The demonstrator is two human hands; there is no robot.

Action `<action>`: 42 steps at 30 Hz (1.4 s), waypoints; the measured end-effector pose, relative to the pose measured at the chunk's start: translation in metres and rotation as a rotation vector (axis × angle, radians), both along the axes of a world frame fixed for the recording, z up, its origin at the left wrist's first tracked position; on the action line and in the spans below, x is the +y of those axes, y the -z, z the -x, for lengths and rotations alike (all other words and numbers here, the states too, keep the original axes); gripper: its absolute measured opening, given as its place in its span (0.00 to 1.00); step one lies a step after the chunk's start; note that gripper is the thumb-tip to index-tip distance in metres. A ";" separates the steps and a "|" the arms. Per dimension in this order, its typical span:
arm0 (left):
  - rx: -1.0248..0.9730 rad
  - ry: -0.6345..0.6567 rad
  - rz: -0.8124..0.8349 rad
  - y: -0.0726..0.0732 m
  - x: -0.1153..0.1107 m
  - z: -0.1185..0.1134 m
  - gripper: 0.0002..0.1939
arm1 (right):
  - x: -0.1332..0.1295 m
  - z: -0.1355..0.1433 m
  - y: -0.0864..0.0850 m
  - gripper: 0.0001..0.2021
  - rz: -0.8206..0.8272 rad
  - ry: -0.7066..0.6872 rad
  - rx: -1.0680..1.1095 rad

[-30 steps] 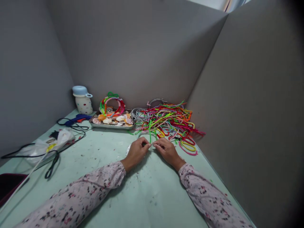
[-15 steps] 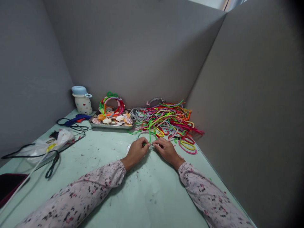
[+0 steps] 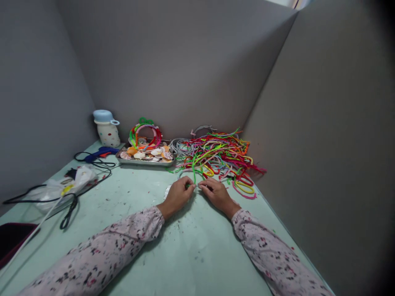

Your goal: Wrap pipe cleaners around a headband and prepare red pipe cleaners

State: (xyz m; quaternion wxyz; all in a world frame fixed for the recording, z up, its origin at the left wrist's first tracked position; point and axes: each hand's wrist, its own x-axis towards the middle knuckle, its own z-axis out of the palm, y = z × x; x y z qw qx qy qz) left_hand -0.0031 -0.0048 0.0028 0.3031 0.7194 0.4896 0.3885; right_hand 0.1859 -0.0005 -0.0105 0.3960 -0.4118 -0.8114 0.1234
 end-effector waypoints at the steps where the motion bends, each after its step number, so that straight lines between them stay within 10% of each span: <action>1: 0.004 0.004 -0.014 0.000 0.000 0.000 0.06 | 0.000 0.000 0.000 0.08 -0.002 0.011 0.006; 42: -0.030 0.082 -0.238 0.009 0.003 0.002 0.10 | 0.002 -0.001 0.003 0.07 -0.002 0.020 0.020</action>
